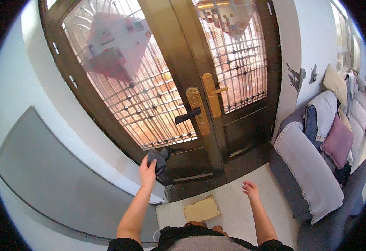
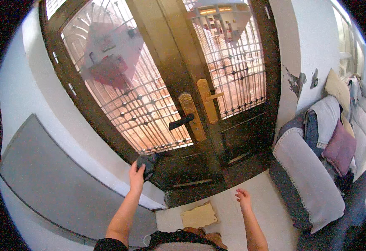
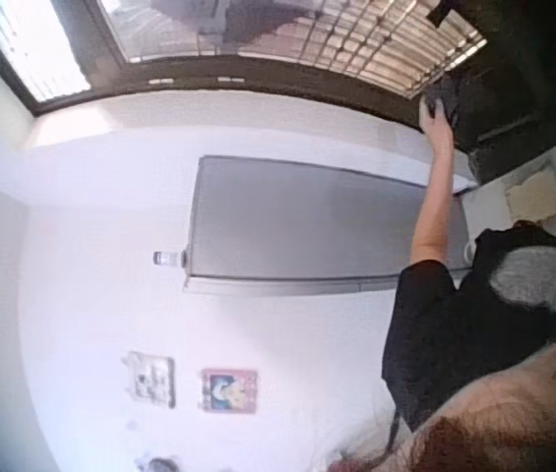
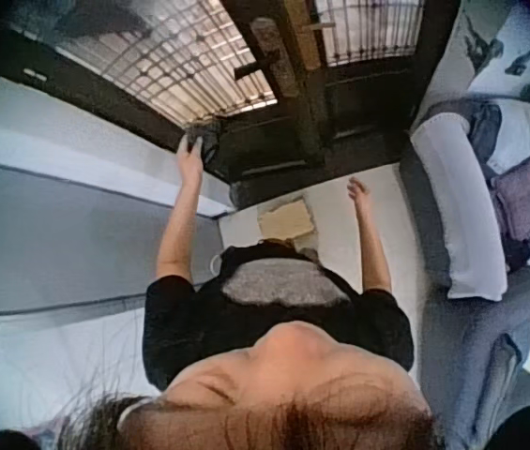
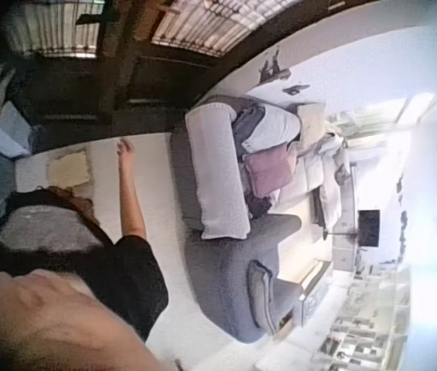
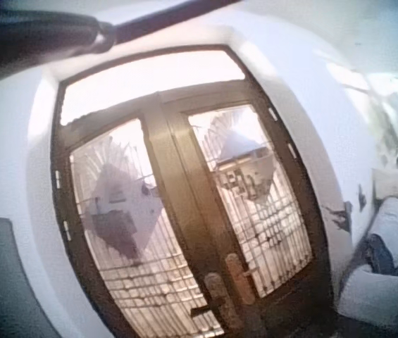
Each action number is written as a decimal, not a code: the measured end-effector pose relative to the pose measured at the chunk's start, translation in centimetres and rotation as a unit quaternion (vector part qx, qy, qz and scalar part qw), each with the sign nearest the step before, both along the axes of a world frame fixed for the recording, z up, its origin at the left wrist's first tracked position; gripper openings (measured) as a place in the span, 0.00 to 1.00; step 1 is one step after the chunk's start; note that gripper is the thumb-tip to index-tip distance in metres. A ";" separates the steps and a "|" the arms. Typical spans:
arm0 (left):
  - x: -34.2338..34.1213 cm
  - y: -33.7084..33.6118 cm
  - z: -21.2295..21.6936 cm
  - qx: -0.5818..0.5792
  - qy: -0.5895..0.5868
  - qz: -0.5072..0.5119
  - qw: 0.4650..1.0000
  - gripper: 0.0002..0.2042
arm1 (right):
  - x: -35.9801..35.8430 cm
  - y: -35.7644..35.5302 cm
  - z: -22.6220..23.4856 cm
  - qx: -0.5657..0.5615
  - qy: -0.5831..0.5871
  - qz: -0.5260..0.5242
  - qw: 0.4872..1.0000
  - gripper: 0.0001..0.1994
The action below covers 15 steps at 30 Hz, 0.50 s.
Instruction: The person wets a cloth in a pink basin and proceeds to wipe the surface of a metal security door. They clean the door frame, the glass panels, and the handle area using the damp cloth.
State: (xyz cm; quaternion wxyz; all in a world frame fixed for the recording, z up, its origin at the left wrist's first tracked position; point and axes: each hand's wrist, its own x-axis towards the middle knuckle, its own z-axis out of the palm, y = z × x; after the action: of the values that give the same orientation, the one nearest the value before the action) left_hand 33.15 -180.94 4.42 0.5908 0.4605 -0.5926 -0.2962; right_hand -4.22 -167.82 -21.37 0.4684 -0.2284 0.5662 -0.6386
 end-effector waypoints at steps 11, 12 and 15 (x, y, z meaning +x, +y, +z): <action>-1.3 0.1 -2.2 0.060 -0.065 -0.079 0.993 0.16 | 6.5 -6.5 7.6 -0.094 0.060 0.174 0.978 0.17; -1.7 0.0 -1.9 0.056 -0.079 -0.096 0.991 0.17 | 8.2 -7.2 9.3 -0.106 0.039 0.213 0.971 0.19; -3.4 0.1 -1.4 0.009 -0.210 -0.164 0.964 0.21 | 13.3 -8.1 15.5 -0.152 -0.079 0.252 0.952 0.26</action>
State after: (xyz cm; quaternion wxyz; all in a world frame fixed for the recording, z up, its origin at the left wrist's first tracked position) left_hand 29.75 -180.86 3.02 0.3926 0.4139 -0.7680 -0.2911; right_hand 9.13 -175.87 -5.87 0.6174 -0.3806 0.3476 -0.5943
